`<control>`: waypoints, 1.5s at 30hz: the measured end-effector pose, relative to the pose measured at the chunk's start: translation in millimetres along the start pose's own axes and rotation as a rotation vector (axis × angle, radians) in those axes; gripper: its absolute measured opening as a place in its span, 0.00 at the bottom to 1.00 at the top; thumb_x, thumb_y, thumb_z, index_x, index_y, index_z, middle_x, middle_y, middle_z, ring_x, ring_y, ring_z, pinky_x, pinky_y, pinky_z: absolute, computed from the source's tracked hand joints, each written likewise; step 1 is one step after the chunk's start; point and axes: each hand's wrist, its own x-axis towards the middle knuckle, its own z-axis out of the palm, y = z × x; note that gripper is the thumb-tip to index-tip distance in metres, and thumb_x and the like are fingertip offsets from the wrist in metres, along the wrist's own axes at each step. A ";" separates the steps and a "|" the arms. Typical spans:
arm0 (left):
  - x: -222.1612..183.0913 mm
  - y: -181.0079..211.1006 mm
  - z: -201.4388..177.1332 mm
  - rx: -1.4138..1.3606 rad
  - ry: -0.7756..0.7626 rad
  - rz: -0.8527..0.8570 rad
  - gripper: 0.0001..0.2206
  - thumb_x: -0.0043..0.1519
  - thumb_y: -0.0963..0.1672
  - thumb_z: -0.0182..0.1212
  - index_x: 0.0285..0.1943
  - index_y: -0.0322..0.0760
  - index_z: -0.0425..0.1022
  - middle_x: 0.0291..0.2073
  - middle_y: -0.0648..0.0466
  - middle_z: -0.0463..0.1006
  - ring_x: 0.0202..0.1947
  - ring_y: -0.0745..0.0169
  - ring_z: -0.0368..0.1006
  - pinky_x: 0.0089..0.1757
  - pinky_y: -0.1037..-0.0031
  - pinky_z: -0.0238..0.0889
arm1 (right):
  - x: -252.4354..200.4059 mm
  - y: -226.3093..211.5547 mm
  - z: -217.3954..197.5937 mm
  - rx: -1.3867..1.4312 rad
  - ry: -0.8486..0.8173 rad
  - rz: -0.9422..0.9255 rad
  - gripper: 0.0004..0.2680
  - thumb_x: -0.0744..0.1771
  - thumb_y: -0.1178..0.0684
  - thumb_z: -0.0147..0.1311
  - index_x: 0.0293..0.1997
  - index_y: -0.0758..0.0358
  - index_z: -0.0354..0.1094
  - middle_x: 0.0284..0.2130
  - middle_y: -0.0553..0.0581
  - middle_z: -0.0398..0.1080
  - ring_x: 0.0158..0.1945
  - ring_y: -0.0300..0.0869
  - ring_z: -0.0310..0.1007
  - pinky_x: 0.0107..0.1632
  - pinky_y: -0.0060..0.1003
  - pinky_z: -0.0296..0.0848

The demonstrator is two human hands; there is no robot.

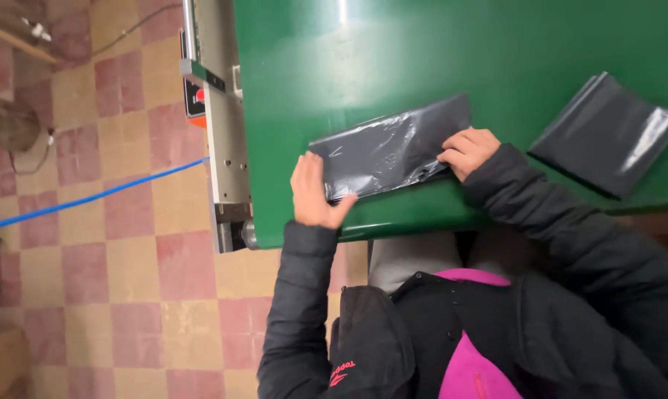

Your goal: Folding plastic bags as they come off a conveyor belt and placing them into a collection basket.

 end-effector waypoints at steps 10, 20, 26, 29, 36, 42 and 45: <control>-5.6 -2.0 30.1 1.281 -0.797 0.478 0.06 0.61 0.46 0.67 0.40 0.41 0.79 0.34 0.54 0.79 0.39 0.53 0.78 0.39 0.64 0.68 | -2.0 -91.5 52.2 0.159 -0.081 -0.109 0.13 0.63 0.57 0.51 0.51 0.70 0.69 0.52 0.67 0.71 0.60 0.57 0.68 0.60 0.52 0.67; 75.9 -107.7 60.6 -0.215 -0.674 -0.734 0.30 0.64 0.60 0.41 0.41 0.35 0.82 0.32 0.53 0.85 0.29 0.66 0.78 0.32 0.75 0.67 | -80.7 -50.9 57.4 1.280 -0.027 0.896 0.11 0.72 0.59 0.44 0.60 0.67 0.68 0.50 0.60 0.74 0.55 0.51 0.73 0.60 0.47 0.70; 50.7 -48.1 111.5 0.835 -0.383 -0.027 0.24 0.64 0.58 0.62 0.38 0.32 0.74 0.29 0.44 0.80 0.30 0.44 0.75 0.35 0.62 0.66 | -81.3 -5.0 93.8 1.957 0.350 1.218 0.13 0.70 0.58 0.40 0.63 0.65 0.61 0.53 0.57 0.74 0.56 0.47 0.74 0.60 0.43 0.73; 36.9 -38.7 137.0 0.962 -0.077 0.198 0.22 0.62 0.54 0.64 0.44 0.30 0.69 0.36 0.40 0.76 0.32 0.35 0.73 0.33 0.54 0.66 | -75.7 -20.4 63.7 1.387 0.076 1.115 0.11 0.72 0.57 0.42 0.61 0.67 0.64 0.50 0.59 0.75 0.53 0.46 0.76 0.57 0.40 0.74; 30.2 21.3 185.7 0.826 -0.154 0.681 0.11 0.65 0.45 0.63 0.46 0.32 0.68 0.40 0.41 0.72 0.39 0.36 0.72 0.38 0.56 0.69 | -112.3 -0.2 21.3 1.024 0.517 1.002 0.20 0.70 0.52 0.56 0.67 0.68 0.54 0.50 0.59 0.69 0.49 0.41 0.69 0.50 0.37 0.70; 17.5 46.6 309.2 0.447 -0.270 0.348 0.11 0.67 0.46 0.61 0.41 0.35 0.66 0.27 0.40 0.74 0.30 0.30 0.73 0.32 0.52 0.65 | -119.5 14.5 -127.4 0.294 0.604 0.875 0.27 0.72 0.57 0.60 0.77 0.66 0.42 0.59 0.67 0.70 0.62 0.48 0.74 0.66 0.43 0.72; 28.8 7.3 358.6 0.549 -0.272 0.289 0.14 0.68 0.50 0.56 0.44 0.36 0.64 0.29 0.40 0.78 0.31 0.29 0.73 0.32 0.48 0.64 | -140.3 48.7 -129.8 0.308 0.676 1.010 0.26 0.72 0.56 0.58 0.78 0.64 0.44 0.52 0.67 0.76 0.54 0.52 0.81 0.58 0.44 0.78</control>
